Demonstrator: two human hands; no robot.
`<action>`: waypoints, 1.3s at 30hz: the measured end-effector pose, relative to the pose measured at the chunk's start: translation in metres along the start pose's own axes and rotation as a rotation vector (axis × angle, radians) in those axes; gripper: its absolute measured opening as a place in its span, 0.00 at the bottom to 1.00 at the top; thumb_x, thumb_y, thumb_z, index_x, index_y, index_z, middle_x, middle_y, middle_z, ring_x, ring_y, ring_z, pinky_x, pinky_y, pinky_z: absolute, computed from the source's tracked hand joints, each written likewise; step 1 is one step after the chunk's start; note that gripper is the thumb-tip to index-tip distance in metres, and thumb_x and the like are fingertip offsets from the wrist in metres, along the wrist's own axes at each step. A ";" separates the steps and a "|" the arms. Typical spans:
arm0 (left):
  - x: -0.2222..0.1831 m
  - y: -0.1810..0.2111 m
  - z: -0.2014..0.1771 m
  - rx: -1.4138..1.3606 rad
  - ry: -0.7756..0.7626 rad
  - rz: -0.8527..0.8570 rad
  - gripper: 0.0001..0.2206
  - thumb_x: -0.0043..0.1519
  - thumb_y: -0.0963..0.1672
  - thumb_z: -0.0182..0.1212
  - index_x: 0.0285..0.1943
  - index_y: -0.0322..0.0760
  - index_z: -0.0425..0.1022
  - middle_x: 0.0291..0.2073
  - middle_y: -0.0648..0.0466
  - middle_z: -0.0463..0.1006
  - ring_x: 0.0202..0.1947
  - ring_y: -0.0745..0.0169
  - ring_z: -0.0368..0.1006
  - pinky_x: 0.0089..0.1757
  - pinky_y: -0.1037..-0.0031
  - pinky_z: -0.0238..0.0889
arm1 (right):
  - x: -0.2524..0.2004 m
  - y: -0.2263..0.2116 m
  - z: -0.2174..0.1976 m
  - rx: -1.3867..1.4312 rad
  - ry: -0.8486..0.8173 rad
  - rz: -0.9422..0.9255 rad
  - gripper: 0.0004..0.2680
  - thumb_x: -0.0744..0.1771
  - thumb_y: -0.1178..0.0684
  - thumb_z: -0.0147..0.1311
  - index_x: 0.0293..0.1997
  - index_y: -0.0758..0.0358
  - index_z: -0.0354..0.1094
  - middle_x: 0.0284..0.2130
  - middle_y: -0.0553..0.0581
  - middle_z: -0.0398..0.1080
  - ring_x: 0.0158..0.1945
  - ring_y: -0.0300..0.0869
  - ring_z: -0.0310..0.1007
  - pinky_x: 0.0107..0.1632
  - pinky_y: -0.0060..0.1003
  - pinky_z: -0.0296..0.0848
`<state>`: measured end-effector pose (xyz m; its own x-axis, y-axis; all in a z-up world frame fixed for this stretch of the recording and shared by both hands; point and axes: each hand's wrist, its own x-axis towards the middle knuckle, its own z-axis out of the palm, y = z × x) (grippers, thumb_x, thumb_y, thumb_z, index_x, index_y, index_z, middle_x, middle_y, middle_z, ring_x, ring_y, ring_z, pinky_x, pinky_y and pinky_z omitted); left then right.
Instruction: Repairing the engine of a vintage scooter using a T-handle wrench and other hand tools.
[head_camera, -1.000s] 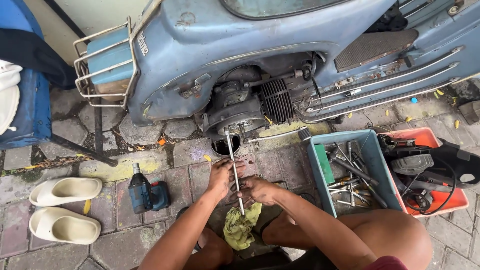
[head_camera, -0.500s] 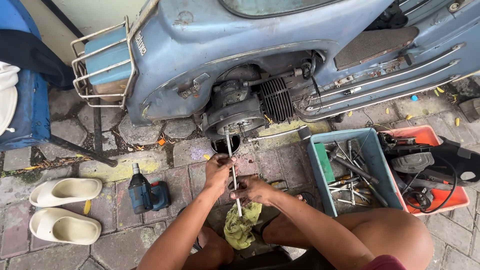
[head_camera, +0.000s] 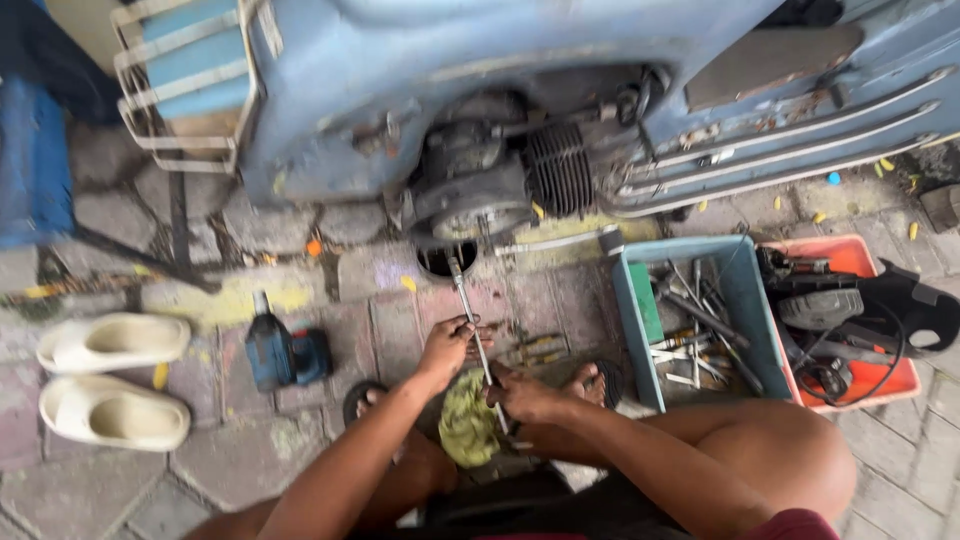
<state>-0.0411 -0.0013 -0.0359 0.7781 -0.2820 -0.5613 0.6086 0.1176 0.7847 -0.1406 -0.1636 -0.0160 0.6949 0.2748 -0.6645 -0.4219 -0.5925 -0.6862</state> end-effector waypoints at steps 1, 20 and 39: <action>-0.003 -0.004 -0.007 0.310 0.000 0.005 0.13 0.64 0.43 0.60 0.55 0.31 0.80 0.44 0.40 0.82 0.43 0.47 0.79 0.42 0.61 0.76 | 0.014 0.045 0.015 -0.316 0.110 -0.151 0.22 0.71 0.42 0.47 0.65 0.73 0.53 0.58 0.76 0.63 0.59 0.62 0.66 0.59 0.53 0.68; 0.082 -0.096 -0.131 0.486 0.258 -0.215 0.12 0.61 0.44 0.62 0.51 0.36 0.83 0.39 0.43 0.85 0.37 0.51 0.84 0.36 0.64 0.77 | 0.103 0.235 0.079 -1.668 0.168 -0.646 0.03 0.63 0.56 0.53 0.27 0.57 0.70 0.17 0.63 0.66 0.18 0.50 0.62 0.21 0.45 0.60; 0.026 -0.043 -0.012 0.125 -0.020 -0.055 0.13 0.64 0.44 0.64 0.55 0.32 0.78 0.39 0.37 0.82 0.38 0.49 0.82 0.39 0.62 0.78 | 0.016 -0.006 0.065 0.031 0.666 0.125 0.15 0.71 0.42 0.44 0.57 0.57 0.73 0.35 0.66 0.80 0.47 0.57 0.80 0.48 0.55 0.75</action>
<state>-0.0448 -0.0023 -0.0875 0.7404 -0.3034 -0.5998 0.6249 -0.0180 0.7805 -0.1649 -0.1065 -0.0417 0.8459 -0.3259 -0.4222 -0.5324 -0.5646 -0.6307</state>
